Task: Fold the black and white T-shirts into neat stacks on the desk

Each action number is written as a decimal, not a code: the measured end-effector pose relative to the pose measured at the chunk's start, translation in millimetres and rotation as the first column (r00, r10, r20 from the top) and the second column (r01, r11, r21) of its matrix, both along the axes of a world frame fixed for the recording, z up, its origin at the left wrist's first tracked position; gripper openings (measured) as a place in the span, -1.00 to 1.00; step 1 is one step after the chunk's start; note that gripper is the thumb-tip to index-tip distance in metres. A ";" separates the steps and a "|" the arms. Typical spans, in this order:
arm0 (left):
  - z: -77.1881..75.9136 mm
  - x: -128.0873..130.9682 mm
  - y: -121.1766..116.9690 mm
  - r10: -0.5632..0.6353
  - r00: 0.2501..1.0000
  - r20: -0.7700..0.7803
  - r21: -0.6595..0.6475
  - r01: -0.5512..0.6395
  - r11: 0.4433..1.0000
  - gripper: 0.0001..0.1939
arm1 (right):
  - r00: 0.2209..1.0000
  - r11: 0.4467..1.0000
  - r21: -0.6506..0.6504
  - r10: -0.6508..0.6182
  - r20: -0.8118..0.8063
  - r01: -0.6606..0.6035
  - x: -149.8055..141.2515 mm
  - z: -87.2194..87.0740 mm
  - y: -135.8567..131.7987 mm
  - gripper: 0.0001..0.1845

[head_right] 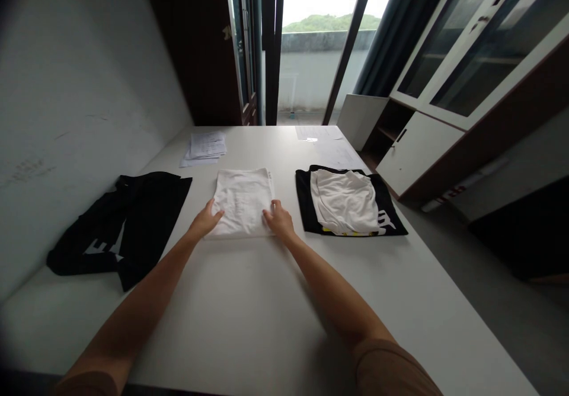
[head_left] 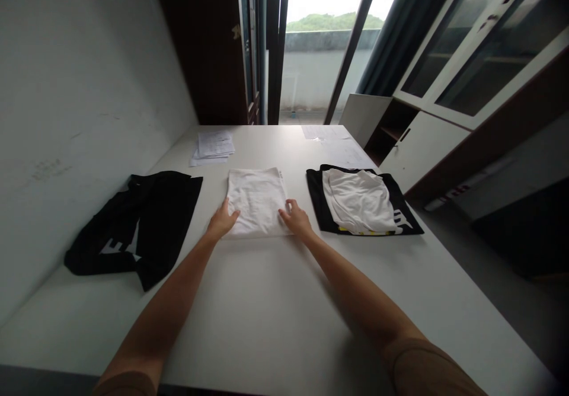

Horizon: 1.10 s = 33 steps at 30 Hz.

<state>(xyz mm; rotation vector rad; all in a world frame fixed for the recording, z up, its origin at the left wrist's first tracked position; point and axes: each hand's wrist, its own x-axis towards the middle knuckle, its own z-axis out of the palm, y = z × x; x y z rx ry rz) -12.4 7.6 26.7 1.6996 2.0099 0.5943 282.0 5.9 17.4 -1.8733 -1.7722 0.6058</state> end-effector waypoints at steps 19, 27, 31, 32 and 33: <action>4.0 -2.9 52.6 0.038 0.524 0.851 -0.092 0.079 0.993 -0.05 | 0.757 0.984 -0.030 0.114 -0.644 -0.174 -4.5 -9.2 97.6 -0.39; 6.2 -24.8 17.7 -0.060 0.477 0.877 -0.092 0.289 0.953 -0.05 | 0.756 0.973 -0.046 0.145 -0.638 -0.225 -3.9 -13.5 116.3 -0.47; 16.6 -38.9 12.7 -0.068 0.463 0.884 -0.156 0.430 0.889 -0.07 | 0.922 0.988 0.018 0.147 -0.359 -0.151 -20.1 -10.8 128.6 -0.60; 18.6 -42.5 15.9 -0.059 0.470 0.881 -0.172 0.432 0.885 -0.11 | 0.941 0.989 0.023 0.146 -0.306 -0.146 -23.8 -9.7 130.8 -0.62; 19.7 -46.0 20.4 -0.048 0.481 0.875 -0.175 0.408 0.896 -0.17 | 0.950 0.989 0.026 0.149 -0.274 -0.148 -26.7 -8.8 132.8 -0.63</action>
